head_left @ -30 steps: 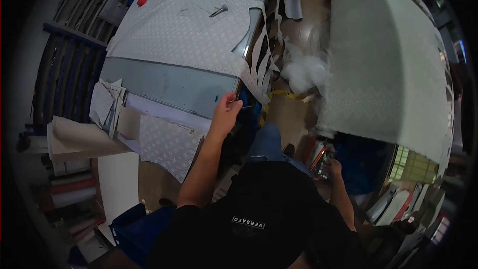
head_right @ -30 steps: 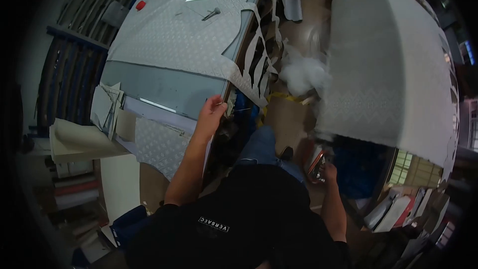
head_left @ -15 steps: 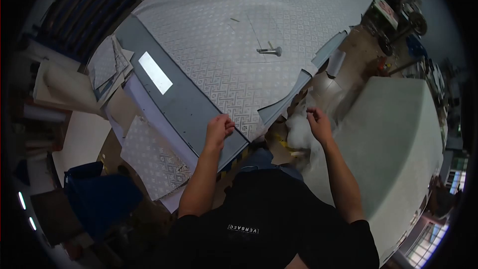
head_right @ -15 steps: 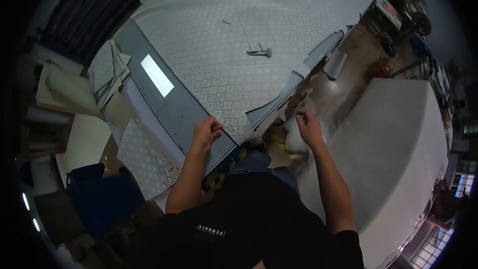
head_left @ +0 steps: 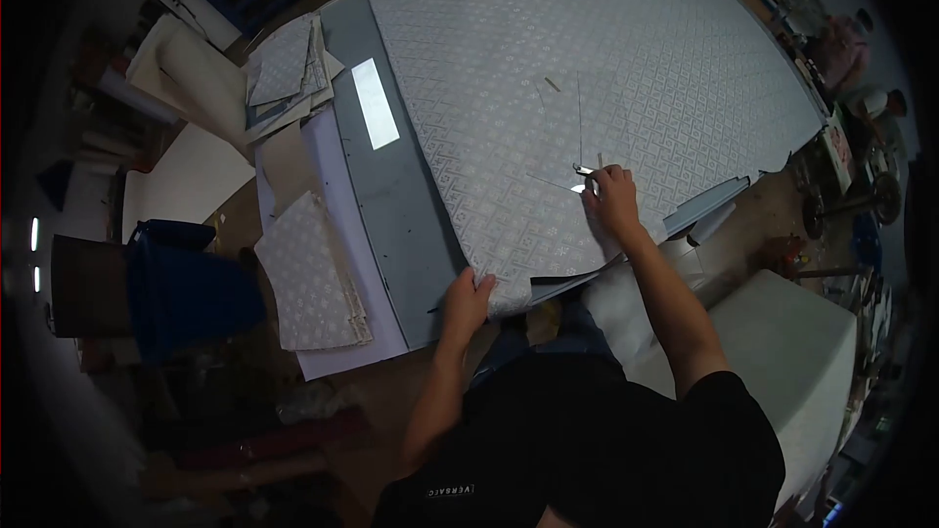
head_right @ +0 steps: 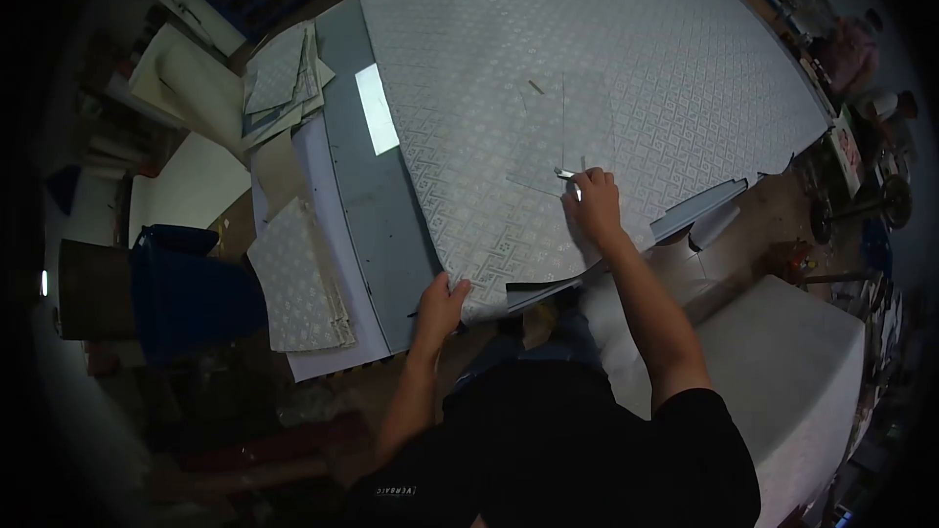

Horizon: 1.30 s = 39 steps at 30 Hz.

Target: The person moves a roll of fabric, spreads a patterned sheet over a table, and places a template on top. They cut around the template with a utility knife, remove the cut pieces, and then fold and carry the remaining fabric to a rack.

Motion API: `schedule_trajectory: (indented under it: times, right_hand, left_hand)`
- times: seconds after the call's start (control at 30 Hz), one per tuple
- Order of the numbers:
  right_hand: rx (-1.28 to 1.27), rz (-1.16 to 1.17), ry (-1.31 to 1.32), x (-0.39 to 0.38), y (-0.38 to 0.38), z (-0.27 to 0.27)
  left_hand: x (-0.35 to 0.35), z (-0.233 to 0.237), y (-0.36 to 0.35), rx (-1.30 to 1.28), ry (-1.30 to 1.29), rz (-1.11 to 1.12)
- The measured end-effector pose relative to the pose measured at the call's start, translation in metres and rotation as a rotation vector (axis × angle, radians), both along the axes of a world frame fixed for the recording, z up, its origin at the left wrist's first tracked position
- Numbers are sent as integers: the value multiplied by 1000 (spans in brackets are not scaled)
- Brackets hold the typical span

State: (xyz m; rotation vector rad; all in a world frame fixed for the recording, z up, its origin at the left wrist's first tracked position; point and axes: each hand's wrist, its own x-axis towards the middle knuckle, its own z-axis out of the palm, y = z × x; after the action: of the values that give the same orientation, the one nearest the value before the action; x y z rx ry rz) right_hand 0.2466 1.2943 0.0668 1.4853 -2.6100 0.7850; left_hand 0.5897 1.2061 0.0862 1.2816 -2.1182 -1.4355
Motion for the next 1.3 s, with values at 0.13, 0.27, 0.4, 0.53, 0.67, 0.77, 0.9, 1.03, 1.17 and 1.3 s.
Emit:
schedule_trajectory:
  times: [0.13,0.27,0.4,0.53,0.67,0.77,0.9,1.03,1.17,1.3]
  right_hand:
    - [-97,0,-9,-18,5,-8]
    - [-50,18,13,-47,13,5]
    - [-90,88,-14,-67,21,-10]
    - [-137,137,14,-72,40,0]
    - [-168,191,-14,-84,41,-13]
    - [-122,265,-56,-89,43,-14]
    - [-80,298,-56,-101,39,-11]
    - [63,260,-87,-118,36,-1]
    - [74,265,-239,-130,38,9]
    - [-8,288,-199,-132,50,-4]
  left_hand:
    - [-6,3,12,3,-158,164]
    - [3,-25,6,-117,-346,202]
    - [5,-20,8,-191,-417,283]
    - [-5,-20,21,-251,-443,318]
    - [-9,-29,29,-304,-485,344]
    - [-5,-34,35,-367,-453,362]
    - [-11,-24,35,-328,-462,368]
    - [-2,-24,29,-259,-391,262]
    - [-9,1,36,-222,-456,302]
    - [-16,8,54,-165,-440,396]
